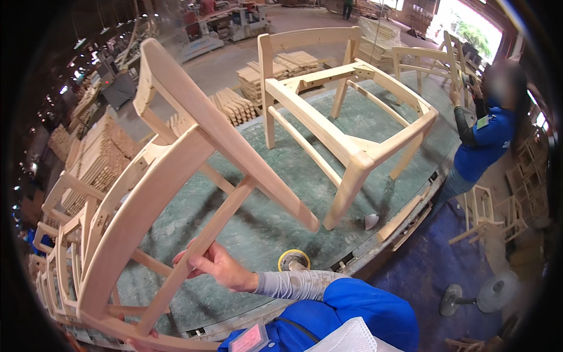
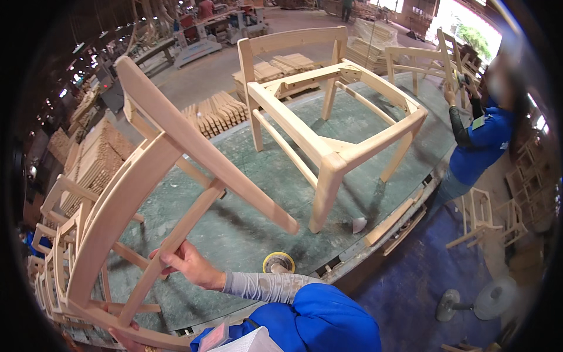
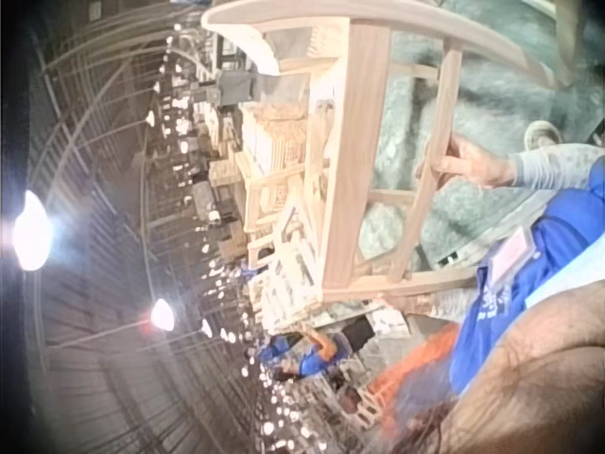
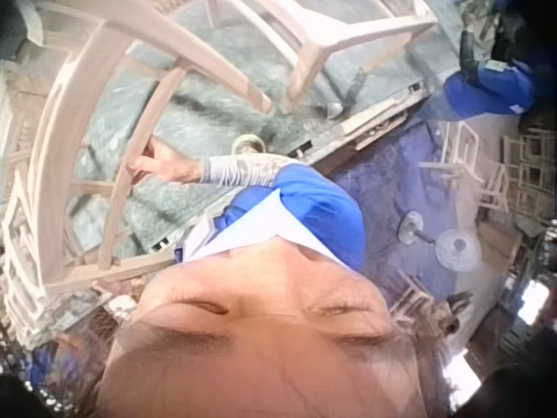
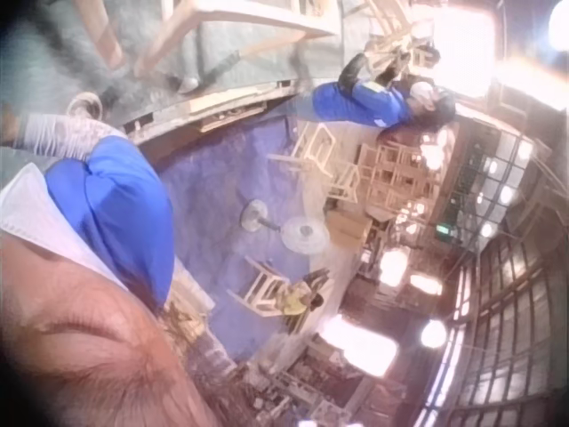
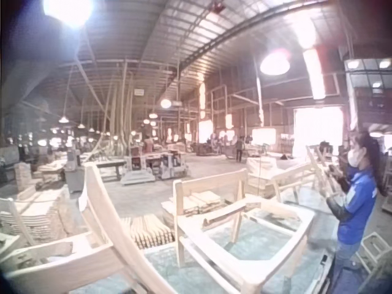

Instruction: The person sands wooden chair frames with a handheld orbital sander, then applies a filler paste to joints using a small spatula. They rotate the frames to access different sides and continue sanding and filling in a workshop setting.

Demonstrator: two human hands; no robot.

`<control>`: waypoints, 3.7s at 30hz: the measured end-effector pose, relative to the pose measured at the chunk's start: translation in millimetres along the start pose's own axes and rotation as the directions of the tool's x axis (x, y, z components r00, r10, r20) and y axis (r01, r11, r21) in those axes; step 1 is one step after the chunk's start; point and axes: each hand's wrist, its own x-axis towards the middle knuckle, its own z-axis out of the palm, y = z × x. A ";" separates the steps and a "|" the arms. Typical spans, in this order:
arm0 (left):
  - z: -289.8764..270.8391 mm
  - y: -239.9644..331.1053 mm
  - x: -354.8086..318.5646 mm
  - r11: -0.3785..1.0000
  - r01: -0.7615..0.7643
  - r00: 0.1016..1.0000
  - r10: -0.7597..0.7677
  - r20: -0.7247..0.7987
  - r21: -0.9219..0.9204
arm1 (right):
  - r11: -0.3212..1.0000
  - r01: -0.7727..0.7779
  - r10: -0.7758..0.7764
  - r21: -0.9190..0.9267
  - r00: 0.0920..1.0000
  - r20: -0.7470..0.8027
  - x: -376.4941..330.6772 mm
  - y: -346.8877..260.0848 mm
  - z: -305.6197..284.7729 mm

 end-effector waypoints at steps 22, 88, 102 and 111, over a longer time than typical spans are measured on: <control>40.4 13.5 47.9 0.981 -0.089 0.995 0.094 -0.016 0.173 | 1.000 -0.011 0.014 -0.019 0.985 0.174 40.8 28.3 2.4; 163.8 -301.5 -227.8 0.732 -0.286 -0.256 -0.680 0.687 0.618 | 0.294 -0.697 -0.754 -0.655 0.252 -0.606 -311.1 126.8 -104.9; 345.3 -256.7 -328.5 0.189 -0.742 -0.630 -0.525 0.572 -0.643 | 0.886 -0.177 -0.302 0.429 -0.921 0.244 -614.2 308.4 344.7; 346.9 -263.0 -317.4 0.293 -0.733 -0.632 -0.626 0.457 -0.614 | 0.972 0.124 0.095 -0.199 -0.984 -0.151 -597.4 494.9 209.2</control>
